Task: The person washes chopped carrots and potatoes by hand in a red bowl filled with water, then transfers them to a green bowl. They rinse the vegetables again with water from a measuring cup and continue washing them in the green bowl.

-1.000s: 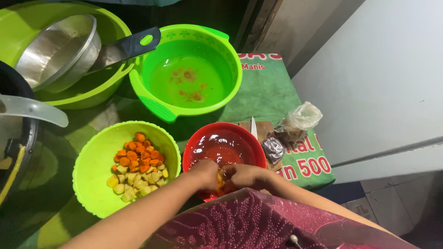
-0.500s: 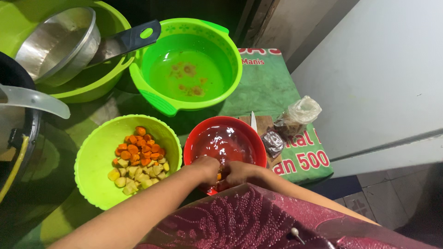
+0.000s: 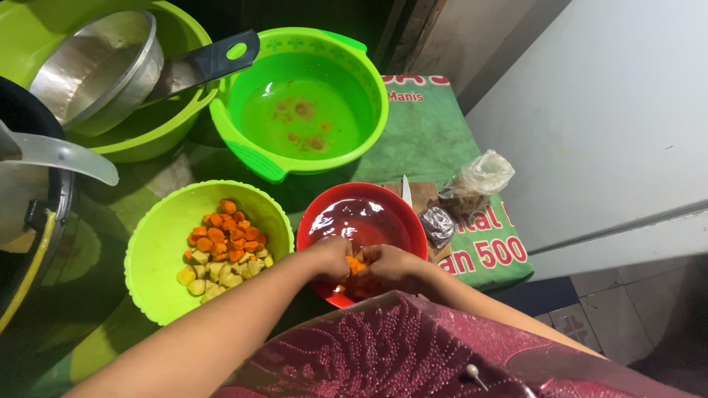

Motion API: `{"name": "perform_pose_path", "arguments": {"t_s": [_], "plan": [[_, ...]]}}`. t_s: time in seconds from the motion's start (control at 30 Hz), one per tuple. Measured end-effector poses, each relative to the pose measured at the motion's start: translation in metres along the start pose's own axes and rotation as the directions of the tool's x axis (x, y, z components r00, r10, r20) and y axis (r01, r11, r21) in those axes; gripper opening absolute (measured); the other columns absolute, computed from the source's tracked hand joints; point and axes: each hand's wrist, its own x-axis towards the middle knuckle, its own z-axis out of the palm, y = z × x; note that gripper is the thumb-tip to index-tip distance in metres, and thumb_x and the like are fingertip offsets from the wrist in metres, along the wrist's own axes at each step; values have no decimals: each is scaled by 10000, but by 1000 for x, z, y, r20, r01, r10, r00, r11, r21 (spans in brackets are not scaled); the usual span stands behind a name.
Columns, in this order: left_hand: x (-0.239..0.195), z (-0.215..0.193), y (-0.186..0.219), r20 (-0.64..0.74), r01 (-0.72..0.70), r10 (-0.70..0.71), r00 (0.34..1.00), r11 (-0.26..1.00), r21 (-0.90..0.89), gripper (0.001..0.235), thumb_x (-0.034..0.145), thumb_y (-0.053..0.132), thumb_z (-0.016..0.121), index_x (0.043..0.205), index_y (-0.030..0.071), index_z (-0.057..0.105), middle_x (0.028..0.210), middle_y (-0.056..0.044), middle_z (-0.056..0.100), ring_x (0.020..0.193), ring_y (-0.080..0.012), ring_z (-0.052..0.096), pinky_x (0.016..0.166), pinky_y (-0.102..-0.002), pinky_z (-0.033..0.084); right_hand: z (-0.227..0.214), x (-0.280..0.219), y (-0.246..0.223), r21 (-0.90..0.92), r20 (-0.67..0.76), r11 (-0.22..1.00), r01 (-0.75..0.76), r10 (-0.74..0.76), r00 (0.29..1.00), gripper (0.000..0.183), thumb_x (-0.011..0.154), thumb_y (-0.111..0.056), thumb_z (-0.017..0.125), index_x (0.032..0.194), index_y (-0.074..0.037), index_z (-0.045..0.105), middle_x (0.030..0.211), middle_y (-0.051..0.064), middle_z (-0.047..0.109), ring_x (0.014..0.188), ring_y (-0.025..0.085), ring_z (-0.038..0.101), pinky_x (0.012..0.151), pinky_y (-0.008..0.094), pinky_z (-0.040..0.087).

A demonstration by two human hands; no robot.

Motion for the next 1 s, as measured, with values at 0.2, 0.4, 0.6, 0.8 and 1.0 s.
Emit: {"name": "perform_pose_path", "arguments": {"t_s": [0.2, 0.4, 0.6, 0.8, 1.0], "plan": [[17, -11, -4, -79, -65, 37, 996, 916, -396, 297, 763, -9, 733, 1051, 38, 675, 905, -148, 743, 770, -244, 727, 654, -390, 566, -13, -7, -29, -71, -62, 992, 107, -111, 992, 264, 858, -72, 715, 1108, -38, 638, 937, 89, 743, 774, 165, 737, 695, 293, 601], [4, -44, 10, -205, -155, 47, 978, 819, -553, 282, 802, -26, 691, 1075, 40, 664, 864, -109, 738, 718, -192, 698, 612, -340, 548, -6, -22, -73, -211, -99, 951, 228, -253, 962, 246, 876, -84, 726, 1089, -15, 624, 926, 99, 728, 770, 167, 724, 688, 295, 601], [-45, -83, -1, -298, -169, -32, 954, 764, -623, 308, 786, -28, 671, 1090, 23, 681, 922, -93, 745, 763, -156, 712, 637, -285, 575, 32, -23, -111, -190, -21, 931, 313, -322, 946, 265, 884, -68, 719, 1121, -4, 620, 936, 115, 722, 777, 180, 720, 694, 311, 604], [-106, -119, -31, -226, -19, -228, 947, 662, -749, 356, 826, 7, 629, 1174, 82, 650, 975, -114, 710, 781, -223, 687, 587, -384, 548, 87, 3, -136, -201, 3, 937, 287, -292, 956, 320, 893, -63, 699, 1194, 6, 618, 991, 112, 726, 831, 191, 742, 761, 323, 634], [-132, -132, -65, -242, 10, -372, 896, 563, -827, 418, 870, 26, 595, 1282, 81, 636, 1037, -129, 716, 822, -250, 727, 646, -403, 617, 131, 40, -145, -112, 31, 962, 249, -247, 969, 488, 903, -36, 621, 1385, 2, 553, 1183, 141, 695, 958, 209, 737, 844, 320, 635]]}}
